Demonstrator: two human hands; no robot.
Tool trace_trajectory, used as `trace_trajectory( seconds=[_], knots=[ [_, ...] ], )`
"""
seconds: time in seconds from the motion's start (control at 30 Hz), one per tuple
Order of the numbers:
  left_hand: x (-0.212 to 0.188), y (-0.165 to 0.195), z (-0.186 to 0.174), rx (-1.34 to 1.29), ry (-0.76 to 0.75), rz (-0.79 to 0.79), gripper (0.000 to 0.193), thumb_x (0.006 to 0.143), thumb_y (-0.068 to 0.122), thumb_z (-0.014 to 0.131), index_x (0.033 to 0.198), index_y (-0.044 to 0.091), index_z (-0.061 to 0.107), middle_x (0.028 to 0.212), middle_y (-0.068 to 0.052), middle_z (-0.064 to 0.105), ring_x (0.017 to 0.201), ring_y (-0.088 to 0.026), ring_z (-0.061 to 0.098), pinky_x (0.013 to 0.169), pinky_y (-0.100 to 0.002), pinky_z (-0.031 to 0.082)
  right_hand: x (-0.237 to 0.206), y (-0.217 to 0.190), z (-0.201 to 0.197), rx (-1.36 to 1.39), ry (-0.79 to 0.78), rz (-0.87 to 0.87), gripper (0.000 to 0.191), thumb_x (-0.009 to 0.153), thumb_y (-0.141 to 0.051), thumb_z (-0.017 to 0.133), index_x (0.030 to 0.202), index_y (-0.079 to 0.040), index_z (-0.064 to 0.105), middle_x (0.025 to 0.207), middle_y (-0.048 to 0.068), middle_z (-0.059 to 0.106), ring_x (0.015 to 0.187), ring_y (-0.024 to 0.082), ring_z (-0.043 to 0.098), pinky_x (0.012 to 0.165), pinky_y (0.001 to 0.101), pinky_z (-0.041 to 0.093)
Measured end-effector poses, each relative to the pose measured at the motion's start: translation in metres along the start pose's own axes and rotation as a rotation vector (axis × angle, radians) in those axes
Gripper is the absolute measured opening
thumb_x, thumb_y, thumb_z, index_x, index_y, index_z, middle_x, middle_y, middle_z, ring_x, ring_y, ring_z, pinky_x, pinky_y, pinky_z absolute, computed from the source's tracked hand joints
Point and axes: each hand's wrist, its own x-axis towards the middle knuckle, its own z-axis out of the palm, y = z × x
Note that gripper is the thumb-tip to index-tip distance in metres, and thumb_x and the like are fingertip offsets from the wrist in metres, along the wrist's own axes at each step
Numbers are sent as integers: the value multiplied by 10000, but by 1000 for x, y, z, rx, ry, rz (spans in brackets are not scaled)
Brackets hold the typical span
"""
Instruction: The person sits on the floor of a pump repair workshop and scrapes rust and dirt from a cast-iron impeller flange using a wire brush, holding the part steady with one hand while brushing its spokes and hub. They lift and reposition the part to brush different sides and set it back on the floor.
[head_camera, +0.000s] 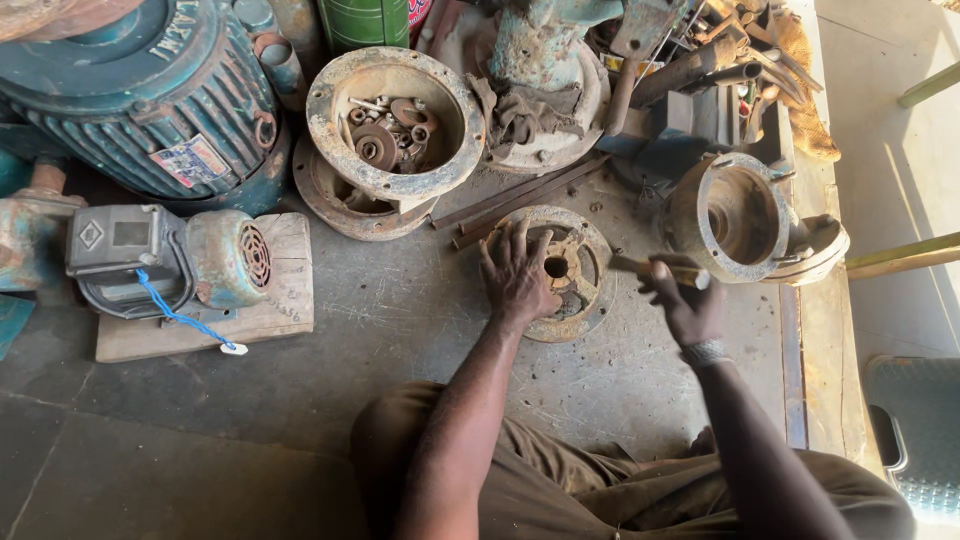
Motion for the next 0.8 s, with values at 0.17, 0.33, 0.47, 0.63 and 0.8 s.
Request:
trace_trajectory(
  seconds=[0.17, 0.33, 0.47, 0.63, 0.8],
  knots=[
    [-3, -2, 0, -56, 54, 12, 1296, 519, 393, 942, 1574, 171, 223, 1664, -155, 209, 1551, -352, 174, 1213, -685, 101, 17, -25, 45, -42, 18, -16, 259, 1015, -213, 677, 1139, 12, 708, 891, 129, 765, 692, 174, 722, 572, 283, 545],
    [-8, -5, -1, -64, 93, 20, 1357, 498, 363, 944, 1574, 101, 158, 1655, -153, 241, 1548, -356, 217, 1242, -667, 94, 23, -32, 56, -41, 40, -227, 180, 1012, -146, 679, 1124, -11, 720, 921, 112, 765, 758, 166, 733, 651, 269, 583],
    [-8, -6, 2, -86, 29, 17, 1437, 488, 370, 960, 1585, 82, 79, 1667, -191, 175, 1545, -370, 180, 1214, -689, 73, 32, -28, 64, -178, -11, -145, 147, 953, -99, 693, 1073, -31, 742, 912, 122, 785, 744, 173, 760, 643, 282, 589],
    [-3, -10, 6, -23, 4, 15, 1450, 514, 407, 956, 1578, 61, 34, 1676, -206, 146, 1559, -372, 151, 1215, -703, 77, 34, -28, 74, -84, 25, -99, 141, 995, -153, 665, 1041, -38, 731, 898, 128, 780, 721, 157, 767, 631, 299, 623],
    [-1, -8, 7, 1, -21, 4, 1461, 520, 423, 951, 1595, 61, 30, 1685, -194, 127, 1562, -362, 129, 1220, -692, 64, 32, -37, 73, -97, 85, -302, 174, 1010, -133, 657, 1079, 16, 712, 879, 144, 772, 773, 173, 766, 703, 306, 602]
  ],
)
